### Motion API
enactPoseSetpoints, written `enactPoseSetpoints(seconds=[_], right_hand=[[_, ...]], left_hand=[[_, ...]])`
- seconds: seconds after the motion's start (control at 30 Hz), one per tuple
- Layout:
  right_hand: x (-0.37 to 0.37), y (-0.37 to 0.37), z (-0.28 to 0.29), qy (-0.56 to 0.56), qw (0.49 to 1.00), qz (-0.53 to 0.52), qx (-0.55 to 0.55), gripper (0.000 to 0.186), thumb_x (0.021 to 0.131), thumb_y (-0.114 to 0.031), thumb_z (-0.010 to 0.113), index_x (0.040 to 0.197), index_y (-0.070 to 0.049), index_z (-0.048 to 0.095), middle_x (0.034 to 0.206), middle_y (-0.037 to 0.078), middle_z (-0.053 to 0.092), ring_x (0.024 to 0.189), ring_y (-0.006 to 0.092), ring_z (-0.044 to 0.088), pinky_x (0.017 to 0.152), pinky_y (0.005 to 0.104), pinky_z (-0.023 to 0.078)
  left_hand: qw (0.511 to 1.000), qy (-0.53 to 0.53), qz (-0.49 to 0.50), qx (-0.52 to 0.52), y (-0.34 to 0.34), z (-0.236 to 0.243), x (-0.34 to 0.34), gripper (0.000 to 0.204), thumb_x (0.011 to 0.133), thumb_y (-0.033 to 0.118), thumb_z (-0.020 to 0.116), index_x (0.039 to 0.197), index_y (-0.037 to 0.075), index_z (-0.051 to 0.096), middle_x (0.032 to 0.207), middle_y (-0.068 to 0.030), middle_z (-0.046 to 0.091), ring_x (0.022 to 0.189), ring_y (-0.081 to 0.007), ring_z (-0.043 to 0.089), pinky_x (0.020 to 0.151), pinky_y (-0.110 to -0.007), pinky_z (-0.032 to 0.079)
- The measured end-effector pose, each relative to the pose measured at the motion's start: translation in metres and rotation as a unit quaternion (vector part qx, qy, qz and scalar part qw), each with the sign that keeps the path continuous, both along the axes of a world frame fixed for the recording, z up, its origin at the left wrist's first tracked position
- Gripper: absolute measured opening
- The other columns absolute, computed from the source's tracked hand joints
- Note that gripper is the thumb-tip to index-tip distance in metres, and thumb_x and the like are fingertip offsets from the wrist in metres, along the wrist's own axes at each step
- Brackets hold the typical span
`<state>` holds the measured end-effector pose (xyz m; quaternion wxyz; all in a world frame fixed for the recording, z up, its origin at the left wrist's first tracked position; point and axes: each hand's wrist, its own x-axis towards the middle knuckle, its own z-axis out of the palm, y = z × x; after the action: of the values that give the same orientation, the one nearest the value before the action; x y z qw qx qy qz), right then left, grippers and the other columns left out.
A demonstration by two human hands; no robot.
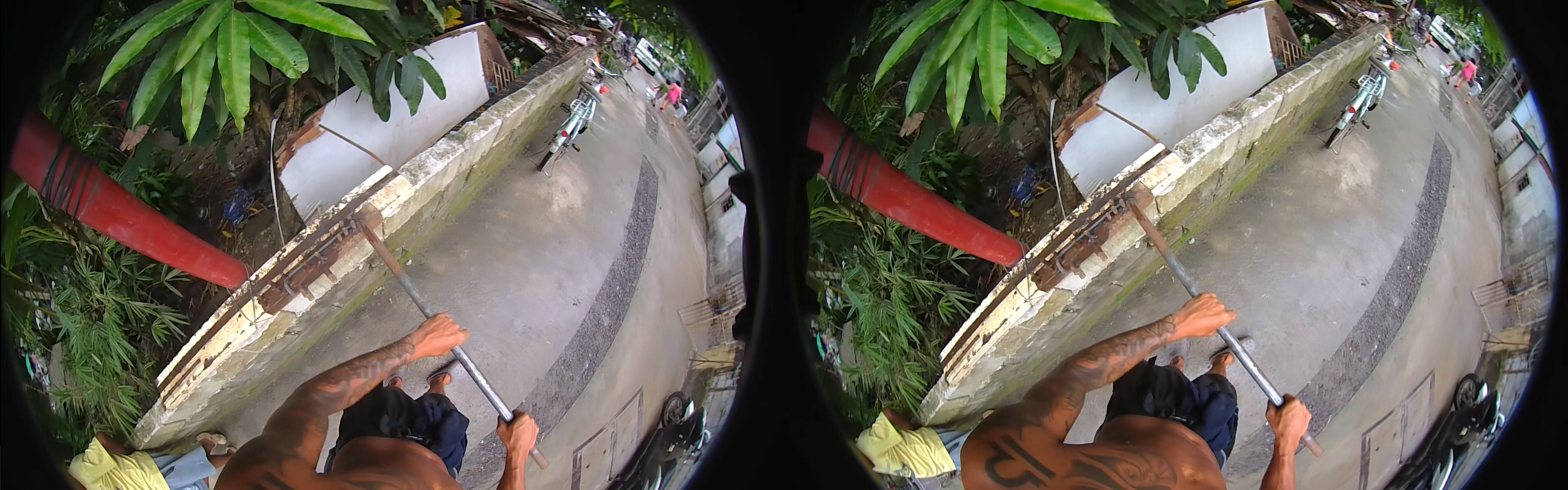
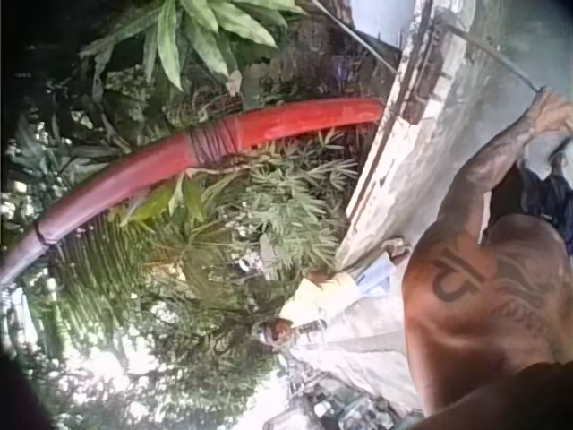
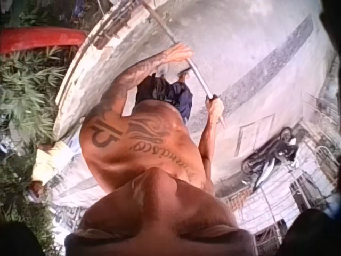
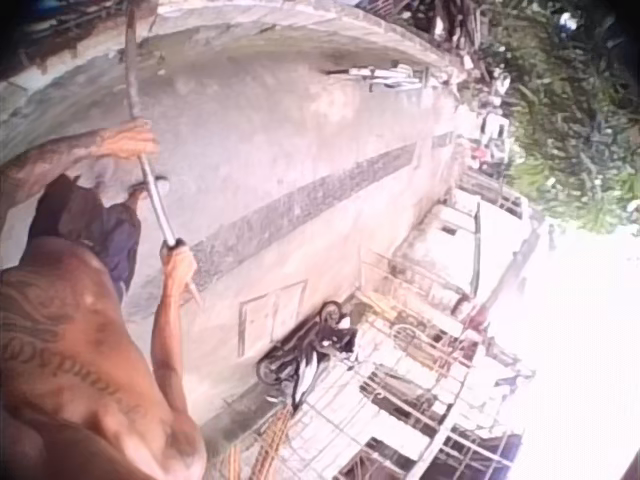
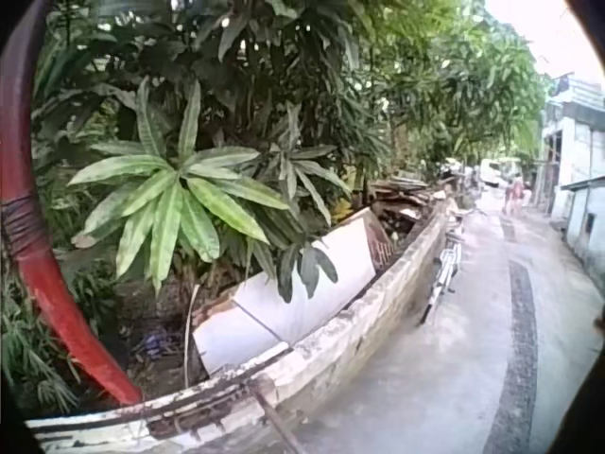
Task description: The person uses a hacksaw to cut a metal bar clamped to a low concrete wall. They repeatedly saw back and forth, then walk to a gate, open it, and return to continue cutting the same bar. The person later walks to a covered area where other people are present and picks up a bench grinder.
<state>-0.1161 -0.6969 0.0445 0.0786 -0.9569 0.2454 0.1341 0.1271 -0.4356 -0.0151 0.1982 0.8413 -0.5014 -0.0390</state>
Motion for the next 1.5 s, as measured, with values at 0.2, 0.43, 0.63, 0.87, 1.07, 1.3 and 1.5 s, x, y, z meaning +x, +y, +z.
enactPoseSetpoints(seconds=[0.2,0.43,0.63,0.87,1.07,1.3,1.5], right_hand=[[-0.01,0.022,-0.006,-0.003,0.999,-0.024,-0.033,0.026,0.074,-0.036,0.076,0.08,-0.01,0.073,0.075,0.02,0.072,0.073,0.04,0.071,0.073,0.0495,0.057],[-0.014,0.018,-0.001,-0.001,0.999,-0.013,-0.033,0.029,0.074,-0.038,0.08,0.078,-0.011,0.07,0.076,0.019,0.072,0.074,0.0405,0.071,0.071,0.0505,0.056],[0.003,0.016,0.17,0.02,0.993,0.107,-0.046,0.034,0.076,-0.036,0.081,0.084,-0.007,0.065,0.072,0.019,0.07,0.07,0.0398,0.071,0.065,0.0494,0.056],[0.12,0.194,0.459,-0.204,0.725,0.492,-0.437,0.019,0.09,-0.021,0.067,0.104,-0.008,0.066,0.083,0.01,0.064,0.073,0.0263,0.064,0.066,0.0358,0.051],[0.318,0.279,0.535,-0.379,0.483,0.638,-0.464,0.016,0.067,-0.006,0.078,0.076,-0.007,0.065,0.08,0.01,0.063,0.079,0.0276,0.062,0.078,0.04,0.048],[0.317,0.281,0.536,-0.351,0.603,0.551,-0.458,0.011,0.073,-0.013,0.075,0.076,-0.009,0.065,0.076,0.009,0.064,0.076,0.026,0.064,0.073,0.0393,0.049],[0.146,0.197,0.498,-0.163,0.701,0.512,-0.469,0.021,0.097,-0.031,0.065,0.102,-0.011,0.066,0.081,0.011,0.066,0.068,0.0273,0.067,0.057,0.0397,0.052]], left_hand=[[0.999,-0.037,0.024,-0.022,0.001,-0.012,-0.016,0.015,0.064,0.013,0.075,0.073,0.006,0.064,0.062,-0.0122,0.065,0.066,-0.0318,0.068,0.069,-0.044,0.047],[0.998,-0.041,0.024,-0.041,0.003,-0.009,-0.019,0.019,0.063,0.015,0.075,0.074,0.005,0.064,0.061,-0.0146,0.064,0.062,-0.0341,0.067,0.063,-0.045,0.048],[0.994,0.049,0.031,-0.093,0.005,0.087,-0.001,0.016,0.067,0.014,0.073,0.079,0.004,0.067,0.057,-0.0155,0.061,0.055,-0.0364,0.065,0.053,-0.047,0.049],[0.889,0.004,0.201,-0.411,0.09,0.225,0.05,0.027,0.08,0.023,0.076,0.101,0.007,0.07,0.076,-0.0101,0.068,0.068,-0.0234,0.068,0.067,-0.04,0.054],[0.674,-0.114,0.501,-0.531,0.158,0.195,0.041,0.06,0.085,0.026,0.079,0.132,-0.001,0.053,0.126,-0.0212,0.056,0.121,-0.0372,0.053,0.103,-0.048,0.042],[0.781,-0.01,0.538,-0.318,0.187,0.119,0.093,0.09,0.081,0.041,0.082,0.147,-0.002,0.039,0.15,-0.0289,0.039,0.14,-0.0408,0.038,0.116,-0.06,0.027],[0.804,0.063,0.333,-0.488,0.113,0.112,0.111,0.023,0.081,-0.003,0.071,0.097,0.004,0.057,0.09,-0.0112,0.072,0.08,-0.0323,0.07,0.077,-0.047,0.049]])
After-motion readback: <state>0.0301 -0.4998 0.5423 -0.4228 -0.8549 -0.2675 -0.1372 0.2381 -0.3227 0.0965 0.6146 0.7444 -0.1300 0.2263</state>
